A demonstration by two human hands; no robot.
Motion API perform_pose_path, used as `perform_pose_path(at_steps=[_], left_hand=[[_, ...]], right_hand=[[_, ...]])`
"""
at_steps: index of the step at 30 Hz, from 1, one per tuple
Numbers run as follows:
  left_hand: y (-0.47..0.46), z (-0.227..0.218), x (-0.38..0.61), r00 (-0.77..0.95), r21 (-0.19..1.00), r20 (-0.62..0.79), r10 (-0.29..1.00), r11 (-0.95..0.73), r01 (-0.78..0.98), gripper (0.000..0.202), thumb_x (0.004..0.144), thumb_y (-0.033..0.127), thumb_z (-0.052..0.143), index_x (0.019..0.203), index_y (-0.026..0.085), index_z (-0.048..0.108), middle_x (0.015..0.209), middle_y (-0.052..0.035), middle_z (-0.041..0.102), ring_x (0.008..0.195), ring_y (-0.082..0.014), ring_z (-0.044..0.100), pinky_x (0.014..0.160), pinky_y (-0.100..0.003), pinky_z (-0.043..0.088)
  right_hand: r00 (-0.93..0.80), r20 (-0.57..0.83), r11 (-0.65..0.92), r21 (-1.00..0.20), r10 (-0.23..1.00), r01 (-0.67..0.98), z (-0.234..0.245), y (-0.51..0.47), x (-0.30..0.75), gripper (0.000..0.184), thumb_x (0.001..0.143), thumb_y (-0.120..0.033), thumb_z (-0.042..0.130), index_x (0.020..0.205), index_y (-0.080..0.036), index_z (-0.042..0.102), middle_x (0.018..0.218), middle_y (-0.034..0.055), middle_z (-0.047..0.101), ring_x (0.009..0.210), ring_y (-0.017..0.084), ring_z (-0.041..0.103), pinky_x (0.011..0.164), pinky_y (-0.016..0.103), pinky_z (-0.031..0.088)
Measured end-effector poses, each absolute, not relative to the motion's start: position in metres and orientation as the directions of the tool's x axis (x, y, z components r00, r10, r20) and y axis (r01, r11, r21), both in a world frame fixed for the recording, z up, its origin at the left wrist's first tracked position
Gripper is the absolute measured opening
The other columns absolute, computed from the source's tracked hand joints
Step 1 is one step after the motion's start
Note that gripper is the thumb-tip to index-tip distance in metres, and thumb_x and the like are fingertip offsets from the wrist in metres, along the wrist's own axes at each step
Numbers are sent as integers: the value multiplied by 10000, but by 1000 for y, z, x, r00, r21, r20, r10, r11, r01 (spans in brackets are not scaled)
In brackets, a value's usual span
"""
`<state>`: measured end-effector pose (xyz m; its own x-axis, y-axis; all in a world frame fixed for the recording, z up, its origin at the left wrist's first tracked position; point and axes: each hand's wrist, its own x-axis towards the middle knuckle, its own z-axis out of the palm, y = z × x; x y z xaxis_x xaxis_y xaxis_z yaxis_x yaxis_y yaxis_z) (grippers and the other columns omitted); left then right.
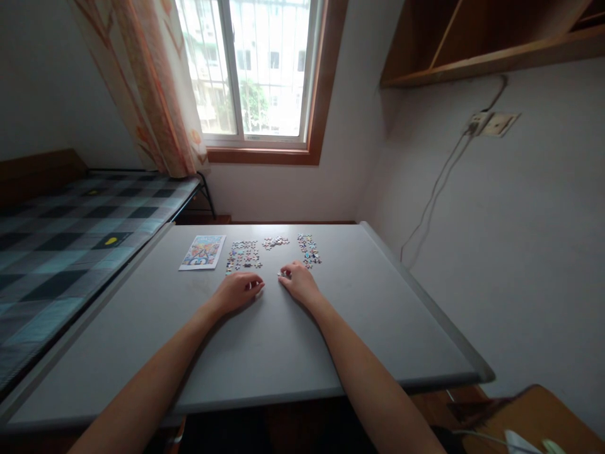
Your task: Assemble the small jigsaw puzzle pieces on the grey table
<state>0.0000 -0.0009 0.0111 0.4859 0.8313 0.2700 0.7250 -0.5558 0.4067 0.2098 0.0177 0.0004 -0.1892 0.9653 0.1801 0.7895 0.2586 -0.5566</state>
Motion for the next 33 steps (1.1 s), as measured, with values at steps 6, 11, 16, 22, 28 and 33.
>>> perform_pose_path(at_steps=[6, 11, 16, 22, 28, 33], left_hand=[[-1, 10, -1, 491, 410, 273, 828, -561, 719, 242, 872, 349, 506, 827, 197, 688, 673, 5, 644, 581, -104, 533, 585, -211, 379], [-1, 9, -1, 487, 402, 276, 828, -560, 724, 241, 874, 347, 502, 832, 202, 690, 679, 5, 645, 586, -104, 536, 588, -211, 385], [-1, 10, -1, 454, 400, 288, 843, -536, 743, 214, 857, 357, 524, 854, 227, 694, 680, 19, 654, 576, -101, 548, 584, -210, 389], [0, 9, -2, 365, 407, 341, 866, -486, 773, 262, 828, 398, 566, 1033, 270, 666, 705, 43, 660, 554, -95, 558, 584, -217, 393], [-1, 11, -1, 381, 409, 368, 848, -515, 753, 254, 838, 378, 554, 1028, 253, 666, 703, 39, 658, 547, -89, 556, 579, -208, 403], [-2, 11, -1, 391, 416, 399, 829, -544, 729, 216, 846, 350, 545, 967, 226, 675, 692, 26, 652, 548, -87, 548, 575, -203, 406]], right_hand=[[-166, 166, 234, -623, 972, 746, -2, 23, 211, 146, 719, -210, 664, 848, -154, 700, 843, 62, 606, 796, 153, 548, 755, 258, 414], [-160, 150, 219, -674, 976, 705, 0, 22, 210, 172, 649, -148, 659, 820, -154, 667, 808, 46, 628, 707, 132, 542, 669, 245, 418], [-219, 158, 256, -788, 963, 560, 5, 17, 206, 123, 695, -120, 600, 800, -176, 630, 705, 4, 632, 607, 105, 550, 599, 224, 421], [-328, 146, 208, -964, 934, 165, 6, 16, 196, 136, 749, -208, 595, 865, -150, 636, 765, 23, 627, 600, 114, 630, 574, 224, 469], [-387, 117, 137, -990, 915, 25, 6, 12, 192, 205, 712, -224, 637, 903, -150, 647, 719, 14, 639, 602, 116, 625, 565, 224, 481], [-367, 104, 116, -993, 924, 11, 4, 14, 192, 249, 701, -231, 653, 936, -150, 652, 720, 15, 655, 589, 103, 607, 550, 211, 464]])
